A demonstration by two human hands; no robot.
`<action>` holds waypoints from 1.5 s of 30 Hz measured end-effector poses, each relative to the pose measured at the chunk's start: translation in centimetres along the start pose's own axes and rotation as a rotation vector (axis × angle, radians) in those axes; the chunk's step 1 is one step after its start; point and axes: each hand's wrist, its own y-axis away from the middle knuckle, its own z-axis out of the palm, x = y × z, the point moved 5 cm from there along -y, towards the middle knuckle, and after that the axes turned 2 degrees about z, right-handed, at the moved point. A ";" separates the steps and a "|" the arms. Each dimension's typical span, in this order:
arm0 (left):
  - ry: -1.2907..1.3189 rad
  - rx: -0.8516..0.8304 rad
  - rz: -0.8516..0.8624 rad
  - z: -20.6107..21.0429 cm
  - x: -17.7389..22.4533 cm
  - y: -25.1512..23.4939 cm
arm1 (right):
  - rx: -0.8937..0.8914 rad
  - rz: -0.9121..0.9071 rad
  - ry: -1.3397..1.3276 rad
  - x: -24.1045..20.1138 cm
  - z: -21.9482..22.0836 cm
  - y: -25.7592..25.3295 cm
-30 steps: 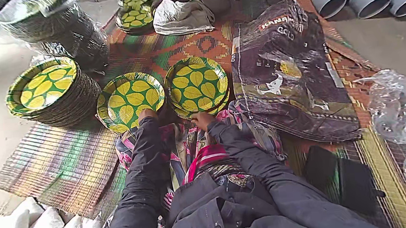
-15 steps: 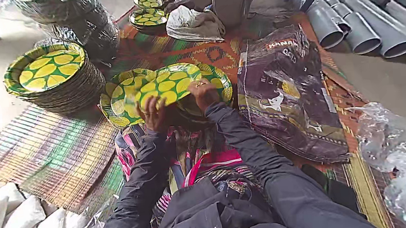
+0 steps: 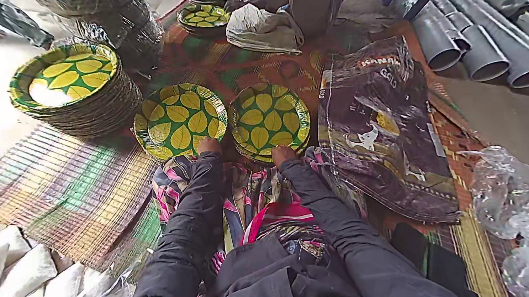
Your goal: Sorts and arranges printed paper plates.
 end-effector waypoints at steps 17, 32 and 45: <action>0.061 0.021 0.007 -1.6 -0.9 -0.3 | 0.098 -0.134 -0.011 -1.4 0.8 -2.3; 0.239 1.350 1.088 -2.5 -0.1 8.3 | 0.760 -0.832 -0.115 -7.5 -10.5 3.5; 0.084 0.035 -0.038 -0.3 -1.8 0.7 | 0.095 -0.181 -0.046 1.0 0.7 -4.2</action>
